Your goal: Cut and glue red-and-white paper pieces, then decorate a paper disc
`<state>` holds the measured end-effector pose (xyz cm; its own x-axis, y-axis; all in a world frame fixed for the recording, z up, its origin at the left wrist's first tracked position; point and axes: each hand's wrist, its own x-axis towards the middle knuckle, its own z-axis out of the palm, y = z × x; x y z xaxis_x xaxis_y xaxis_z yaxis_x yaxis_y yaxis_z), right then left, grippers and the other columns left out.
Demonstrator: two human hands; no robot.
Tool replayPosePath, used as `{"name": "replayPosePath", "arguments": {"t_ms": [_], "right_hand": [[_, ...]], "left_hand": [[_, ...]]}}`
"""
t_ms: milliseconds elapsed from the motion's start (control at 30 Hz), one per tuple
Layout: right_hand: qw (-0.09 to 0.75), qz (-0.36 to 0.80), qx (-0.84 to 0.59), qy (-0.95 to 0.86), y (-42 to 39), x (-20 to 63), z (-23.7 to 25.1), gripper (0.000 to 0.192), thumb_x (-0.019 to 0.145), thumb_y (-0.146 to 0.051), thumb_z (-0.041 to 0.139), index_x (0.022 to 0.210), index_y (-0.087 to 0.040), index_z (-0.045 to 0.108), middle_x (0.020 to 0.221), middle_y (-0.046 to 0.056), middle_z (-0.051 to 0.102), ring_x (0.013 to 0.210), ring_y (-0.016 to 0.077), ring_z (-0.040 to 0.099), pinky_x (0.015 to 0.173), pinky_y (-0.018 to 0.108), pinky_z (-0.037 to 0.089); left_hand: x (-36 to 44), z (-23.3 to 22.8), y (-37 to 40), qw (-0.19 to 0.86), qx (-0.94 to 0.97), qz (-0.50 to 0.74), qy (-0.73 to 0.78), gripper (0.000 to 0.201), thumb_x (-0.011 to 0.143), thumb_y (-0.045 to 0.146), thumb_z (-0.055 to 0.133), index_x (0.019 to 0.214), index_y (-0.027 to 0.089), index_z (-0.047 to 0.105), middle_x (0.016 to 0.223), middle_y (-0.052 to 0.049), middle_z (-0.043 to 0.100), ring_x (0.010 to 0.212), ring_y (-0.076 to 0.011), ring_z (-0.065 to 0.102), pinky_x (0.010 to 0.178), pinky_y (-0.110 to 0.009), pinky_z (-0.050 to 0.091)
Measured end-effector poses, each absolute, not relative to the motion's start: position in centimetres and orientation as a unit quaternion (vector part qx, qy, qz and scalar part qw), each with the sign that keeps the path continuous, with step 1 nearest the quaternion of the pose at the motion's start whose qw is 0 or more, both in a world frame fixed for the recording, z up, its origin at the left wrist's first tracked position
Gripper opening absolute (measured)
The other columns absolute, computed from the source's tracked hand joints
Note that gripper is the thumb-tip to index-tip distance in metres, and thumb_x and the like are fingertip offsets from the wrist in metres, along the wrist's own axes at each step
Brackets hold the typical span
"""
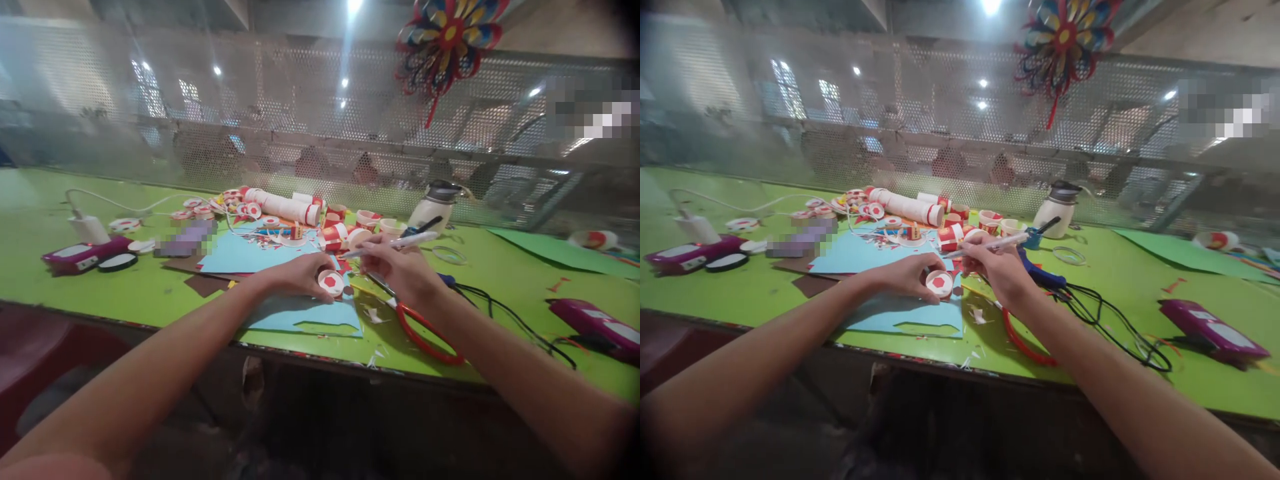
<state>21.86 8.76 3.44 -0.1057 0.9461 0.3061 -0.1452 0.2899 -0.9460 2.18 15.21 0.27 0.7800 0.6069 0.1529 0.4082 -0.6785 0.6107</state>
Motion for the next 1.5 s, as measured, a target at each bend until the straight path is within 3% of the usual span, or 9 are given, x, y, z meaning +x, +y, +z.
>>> {"name": "replayPosePath", "arguments": {"t_ms": [233, 700, 1133, 1367, 1500], "right_hand": [[0.567, 0.488, -0.376, -0.546, 8.9, 23.0, 0.4, 0.009, 0.071, -0.026, 0.071, 0.073, -0.018, 0.068, 0.060, -0.002, 0.060, 0.054, 0.0102, 0.052, 0.054, 0.025, 0.044], [0.529, 0.420, -0.408, -0.614, 8.1, 22.7, 0.0, 0.010, 0.075, -0.021, 0.062, 0.067, -0.017, 0.063, 0.051, -0.002, 0.058, 0.048, 0.0109, 0.051, 0.047, 0.025, 0.038], [0.532, 0.384, -0.439, -0.614, 8.0, 22.5, 0.2, 0.022, 0.081, -0.028, 0.060, 0.063, -0.018, 0.056, 0.041, -0.006, 0.048, 0.036, 0.0057, 0.034, 0.038, 0.024, 0.020], [0.546, 0.376, -0.421, -0.620, 7.9, 22.5, 0.4, 0.022, 0.081, -0.028, 0.061, 0.062, -0.018, 0.058, 0.045, -0.004, 0.050, 0.044, 0.0087, 0.043, 0.046, 0.025, 0.030], [0.552, 0.386, -0.415, -0.612, 7.8, 22.5, 0.4, 0.014, 0.080, -0.028, 0.063, 0.069, -0.018, 0.061, 0.050, -0.004, 0.053, 0.049, 0.0104, 0.046, 0.050, 0.026, 0.034]], "left_hand": [[2.1, 0.5, 15.1, 0.271, 0.904, 0.165, 0.285, 0.053, 0.061, 0.040, 0.074, 0.106, 0.018, 0.058, 0.101, -0.005, 0.063, 0.086, -0.0189, 0.056, 0.072, -0.028, 0.040], [1.9, 1.0, 14.7, 0.271, 0.914, 0.163, 0.256, 0.045, 0.063, 0.033, 0.071, 0.105, 0.020, 0.061, 0.103, -0.004, 0.064, 0.091, -0.0195, 0.056, 0.076, -0.029, 0.042], [1.7, 0.4, 15.1, 0.319, 0.892, 0.182, 0.263, 0.058, 0.062, 0.034, 0.074, 0.116, 0.024, 0.054, 0.110, -0.005, 0.062, 0.091, -0.0195, 0.059, 0.074, -0.030, 0.045], [1.8, 1.0, 14.7, 0.239, 0.915, 0.221, 0.238, 0.056, 0.066, 0.036, 0.073, 0.116, 0.023, 0.054, 0.119, -0.007, 0.056, 0.109, -0.0219, 0.051, 0.090, -0.034, 0.041], [2.0, 1.0, 14.8, 0.211, 0.922, 0.222, 0.238, 0.054, 0.066, 0.036, 0.074, 0.115, 0.024, 0.057, 0.113, -0.006, 0.057, 0.104, -0.0212, 0.052, 0.089, -0.033, 0.041]]}}
